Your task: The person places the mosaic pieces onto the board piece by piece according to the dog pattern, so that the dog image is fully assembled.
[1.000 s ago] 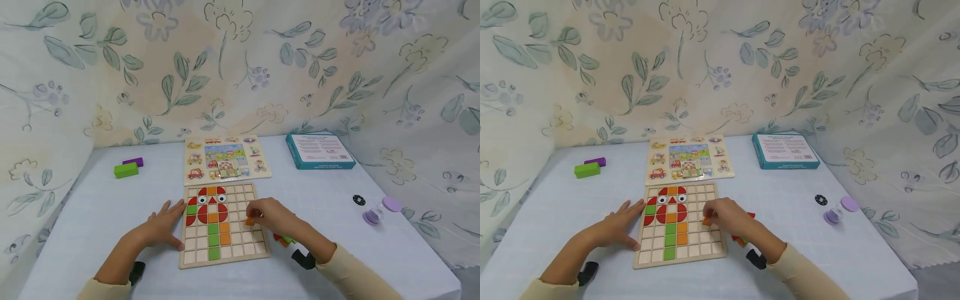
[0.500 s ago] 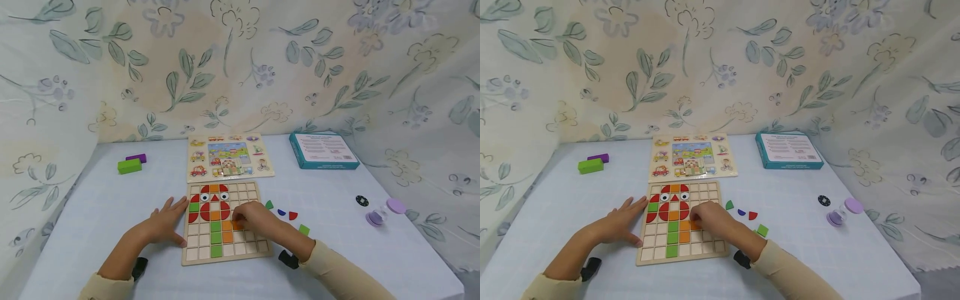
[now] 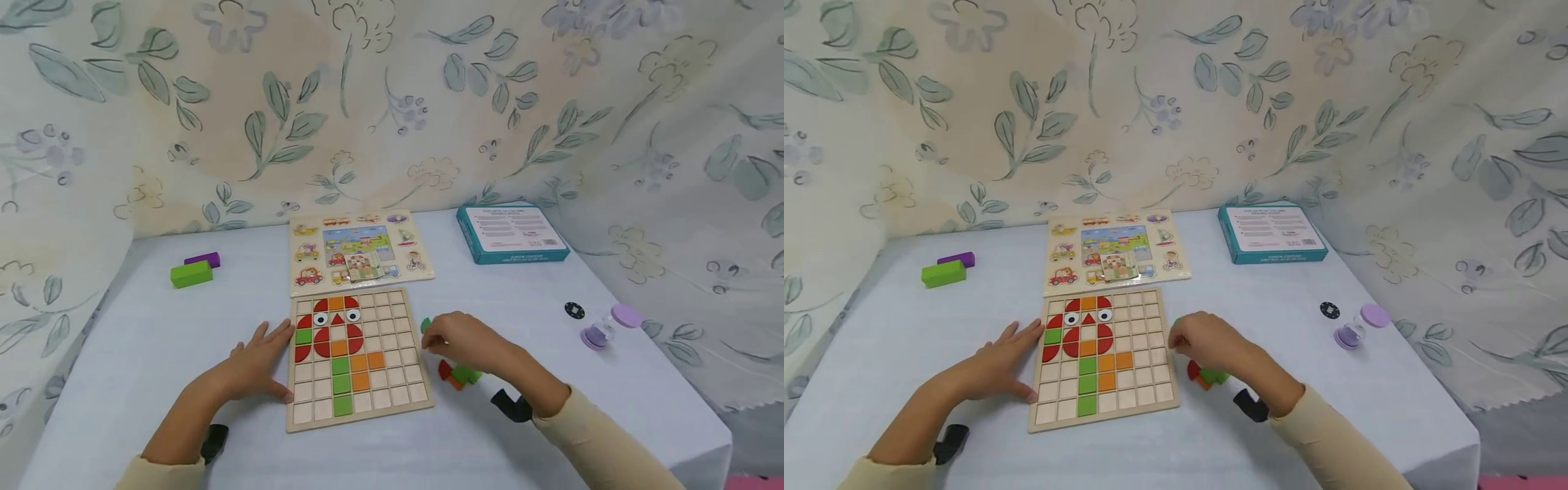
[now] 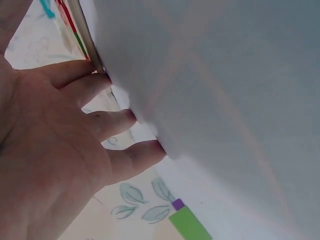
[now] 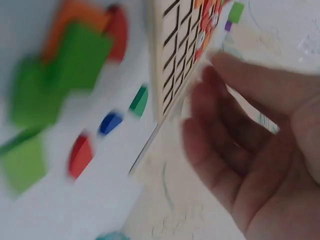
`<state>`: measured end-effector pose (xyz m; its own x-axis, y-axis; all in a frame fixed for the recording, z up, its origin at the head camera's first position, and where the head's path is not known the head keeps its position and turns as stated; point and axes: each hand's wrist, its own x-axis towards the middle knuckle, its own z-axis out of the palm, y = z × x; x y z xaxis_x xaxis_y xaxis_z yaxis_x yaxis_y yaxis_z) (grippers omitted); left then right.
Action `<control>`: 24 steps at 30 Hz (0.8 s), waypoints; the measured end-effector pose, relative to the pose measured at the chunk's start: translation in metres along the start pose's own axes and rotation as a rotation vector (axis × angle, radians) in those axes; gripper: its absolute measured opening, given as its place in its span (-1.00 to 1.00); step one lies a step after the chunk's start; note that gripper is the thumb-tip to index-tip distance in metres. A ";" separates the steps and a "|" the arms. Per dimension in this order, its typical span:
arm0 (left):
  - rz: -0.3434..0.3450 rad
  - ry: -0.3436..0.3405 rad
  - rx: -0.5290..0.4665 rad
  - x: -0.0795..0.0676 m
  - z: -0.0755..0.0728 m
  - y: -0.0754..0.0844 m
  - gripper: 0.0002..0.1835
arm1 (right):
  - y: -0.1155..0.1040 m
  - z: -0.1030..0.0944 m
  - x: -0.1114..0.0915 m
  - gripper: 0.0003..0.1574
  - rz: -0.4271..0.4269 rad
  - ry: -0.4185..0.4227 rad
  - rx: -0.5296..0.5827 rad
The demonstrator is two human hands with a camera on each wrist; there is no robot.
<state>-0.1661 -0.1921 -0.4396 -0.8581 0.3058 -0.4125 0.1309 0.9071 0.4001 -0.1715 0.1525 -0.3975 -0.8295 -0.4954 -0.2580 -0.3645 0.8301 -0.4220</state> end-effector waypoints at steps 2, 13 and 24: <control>-0.001 -0.001 0.004 -0.001 0.000 0.000 0.32 | 0.009 -0.001 -0.015 -0.86 0.015 -0.065 -0.027; -0.010 -0.007 -0.002 -0.001 -0.001 -0.003 0.32 | 0.030 0.025 -0.041 -0.70 -0.036 -0.002 -0.228; -0.002 -0.003 -0.015 -0.004 -0.002 0.002 0.29 | 0.034 0.031 -0.036 -0.73 0.084 0.109 -0.335</control>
<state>-0.1635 -0.1915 -0.4355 -0.8566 0.3050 -0.4161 0.1219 0.9034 0.4112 -0.1412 0.1907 -0.4297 -0.8959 -0.4070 -0.1781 -0.3971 0.9134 -0.0900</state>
